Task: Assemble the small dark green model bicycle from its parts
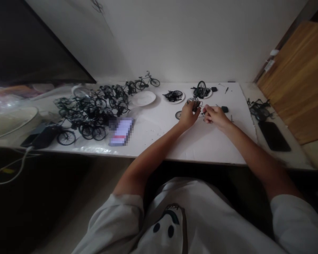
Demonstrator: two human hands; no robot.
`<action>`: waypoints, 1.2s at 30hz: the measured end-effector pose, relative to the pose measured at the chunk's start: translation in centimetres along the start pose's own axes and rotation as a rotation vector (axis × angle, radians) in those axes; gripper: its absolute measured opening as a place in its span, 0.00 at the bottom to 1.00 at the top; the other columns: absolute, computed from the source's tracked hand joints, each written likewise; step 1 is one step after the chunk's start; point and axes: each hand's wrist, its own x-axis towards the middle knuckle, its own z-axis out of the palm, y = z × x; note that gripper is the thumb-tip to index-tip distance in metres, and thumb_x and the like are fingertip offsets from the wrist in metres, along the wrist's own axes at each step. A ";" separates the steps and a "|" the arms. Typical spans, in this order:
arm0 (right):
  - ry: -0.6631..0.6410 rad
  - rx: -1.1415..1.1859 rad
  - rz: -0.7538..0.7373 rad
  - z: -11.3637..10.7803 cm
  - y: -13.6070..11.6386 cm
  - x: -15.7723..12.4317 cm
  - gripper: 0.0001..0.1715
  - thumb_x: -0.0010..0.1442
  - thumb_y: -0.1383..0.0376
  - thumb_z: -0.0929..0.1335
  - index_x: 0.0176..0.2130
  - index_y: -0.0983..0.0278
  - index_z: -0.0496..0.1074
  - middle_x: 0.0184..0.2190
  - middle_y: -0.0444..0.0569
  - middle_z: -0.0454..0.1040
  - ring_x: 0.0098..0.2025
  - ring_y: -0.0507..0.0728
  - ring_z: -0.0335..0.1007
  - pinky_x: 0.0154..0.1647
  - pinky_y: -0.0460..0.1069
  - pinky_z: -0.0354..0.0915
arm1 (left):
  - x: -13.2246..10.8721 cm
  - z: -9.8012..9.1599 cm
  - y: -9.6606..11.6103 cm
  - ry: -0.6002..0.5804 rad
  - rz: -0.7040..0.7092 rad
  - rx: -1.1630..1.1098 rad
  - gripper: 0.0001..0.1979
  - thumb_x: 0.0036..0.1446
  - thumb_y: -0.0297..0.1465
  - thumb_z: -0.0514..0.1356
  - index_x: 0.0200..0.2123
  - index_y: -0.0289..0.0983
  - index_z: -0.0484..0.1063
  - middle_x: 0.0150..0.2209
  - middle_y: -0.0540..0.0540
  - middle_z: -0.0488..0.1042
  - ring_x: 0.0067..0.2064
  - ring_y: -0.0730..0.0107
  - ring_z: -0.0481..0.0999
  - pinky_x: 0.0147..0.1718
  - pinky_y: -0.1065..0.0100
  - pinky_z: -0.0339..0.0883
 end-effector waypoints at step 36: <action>0.110 -0.440 -0.300 0.3 1.2 -0.1 0.46 0.71 0.26 0.57 0.34 0.60 0.75 0.13 0.41 0.65 0.18 0.55 0.68 0.28 0.50 0.65 | 0.0 -0.7 -0.3 -0.045 0.126 0.187 0.04 0.72 0.29 0.64 0.44 0.38 0.80 0.44 0.37 0.82 0.47 0.56 0.79 0.50 0.57 0.75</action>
